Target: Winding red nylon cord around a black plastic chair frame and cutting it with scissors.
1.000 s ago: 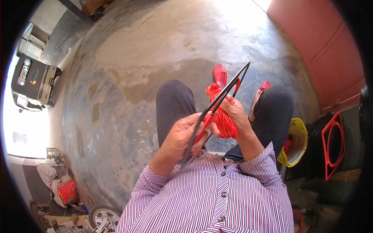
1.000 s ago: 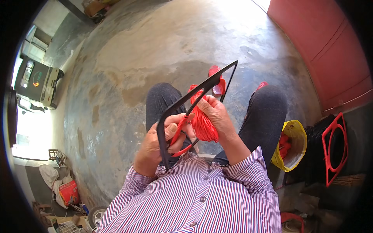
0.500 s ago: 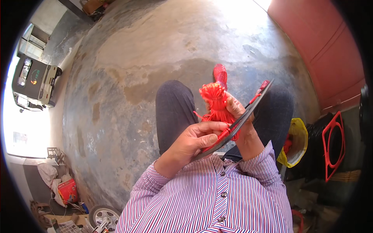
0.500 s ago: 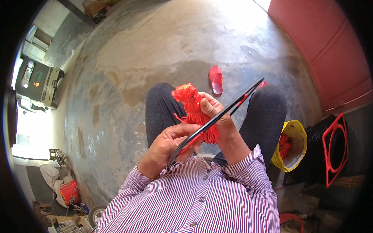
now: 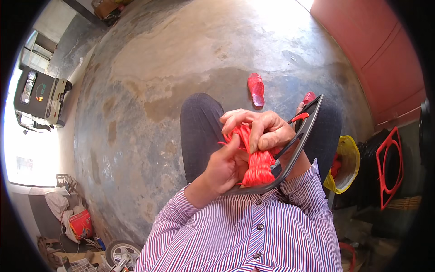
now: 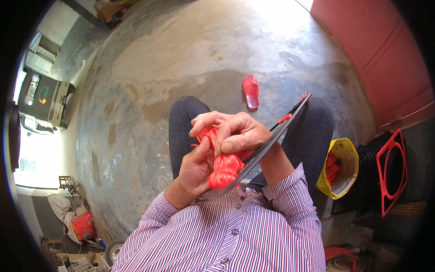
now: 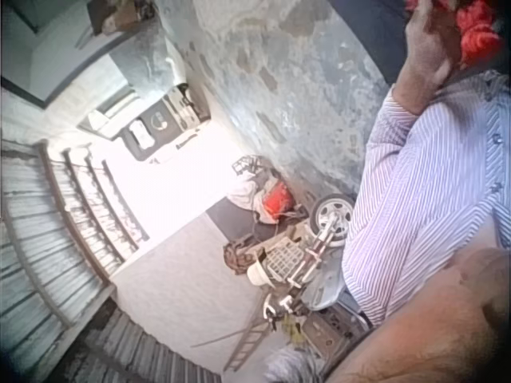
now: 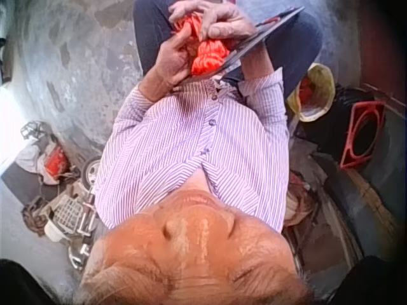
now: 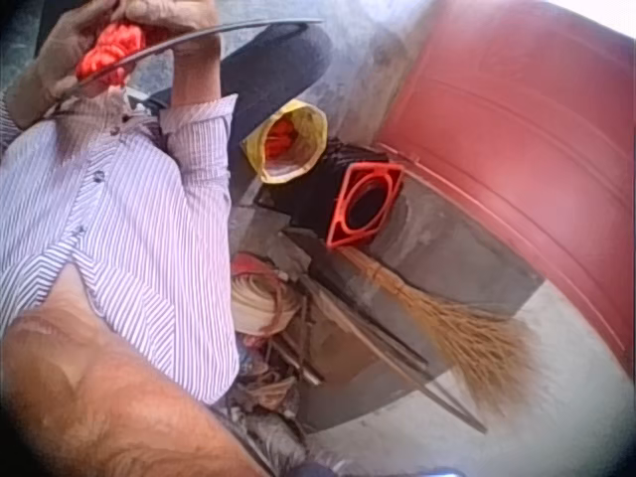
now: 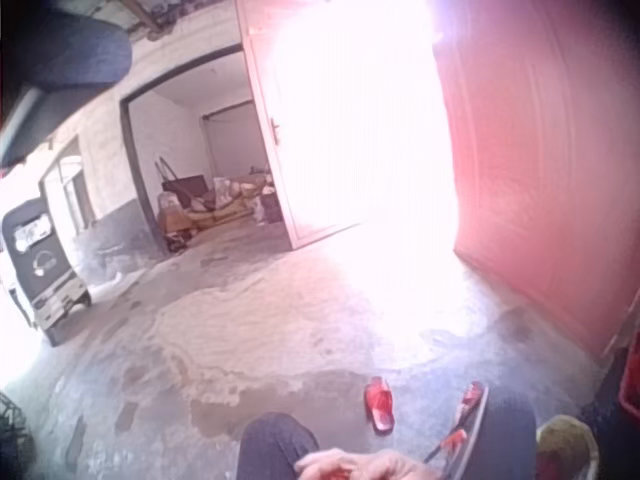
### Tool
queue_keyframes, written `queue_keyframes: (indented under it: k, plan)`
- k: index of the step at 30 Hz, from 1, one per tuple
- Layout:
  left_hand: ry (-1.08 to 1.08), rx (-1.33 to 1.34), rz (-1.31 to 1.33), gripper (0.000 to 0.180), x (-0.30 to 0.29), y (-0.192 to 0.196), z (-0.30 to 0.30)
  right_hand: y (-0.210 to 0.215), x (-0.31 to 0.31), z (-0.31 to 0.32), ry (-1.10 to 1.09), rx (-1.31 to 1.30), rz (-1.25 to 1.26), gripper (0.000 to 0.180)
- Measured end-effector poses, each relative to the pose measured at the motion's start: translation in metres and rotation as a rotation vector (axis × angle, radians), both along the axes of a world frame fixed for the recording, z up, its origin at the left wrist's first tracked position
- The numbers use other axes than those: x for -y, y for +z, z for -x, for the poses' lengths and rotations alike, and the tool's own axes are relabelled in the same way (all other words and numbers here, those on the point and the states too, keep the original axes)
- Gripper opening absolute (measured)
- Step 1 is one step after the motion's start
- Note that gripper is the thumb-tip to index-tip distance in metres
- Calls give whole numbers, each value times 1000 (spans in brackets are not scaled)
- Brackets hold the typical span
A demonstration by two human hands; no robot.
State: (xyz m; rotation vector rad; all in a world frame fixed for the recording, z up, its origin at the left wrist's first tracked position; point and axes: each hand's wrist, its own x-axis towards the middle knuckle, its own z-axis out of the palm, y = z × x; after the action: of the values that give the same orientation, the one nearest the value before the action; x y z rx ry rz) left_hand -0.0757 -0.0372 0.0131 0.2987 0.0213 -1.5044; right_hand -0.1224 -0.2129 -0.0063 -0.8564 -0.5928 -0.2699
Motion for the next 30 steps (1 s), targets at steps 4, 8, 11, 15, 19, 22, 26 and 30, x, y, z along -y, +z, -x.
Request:
queue_keyframes:
  k: [4, 8, 11, 15, 19, 22, 26, 30]
  plan:
    - [39, 225, -153, 58, 2, 14, 5, 1, 0, 3, -27, -107, 56, 29]
    - [-52, 226, -140, 60, -5, 14, -3, 10, -12, 13, -53, -379, -184, 36]
    - [53, 149, -42, 58, 0, 13, 3, 0, -13, 10, 57, -242, -223, 34]
    - [86, 162, -51, 56, -1, -2, 6, 2, -12, 11, 84, -178, -155, 38]
    - [-33, 212, -86, 50, -6, -8, -3, 9, -12, 17, 18, -351, -154, 66]
    - [67, 194, -142, 52, -3, 1, 0, 3, -20, 13, -51, -359, -338, 64]
    - [121, 278, -208, 56, 0, 13, 3, -9, -20, 12, -95, -472, -382, 58]
    - [222, 347, -248, 56, 0, 17, 0, -14, -23, 18, -275, -596, -363, 51]
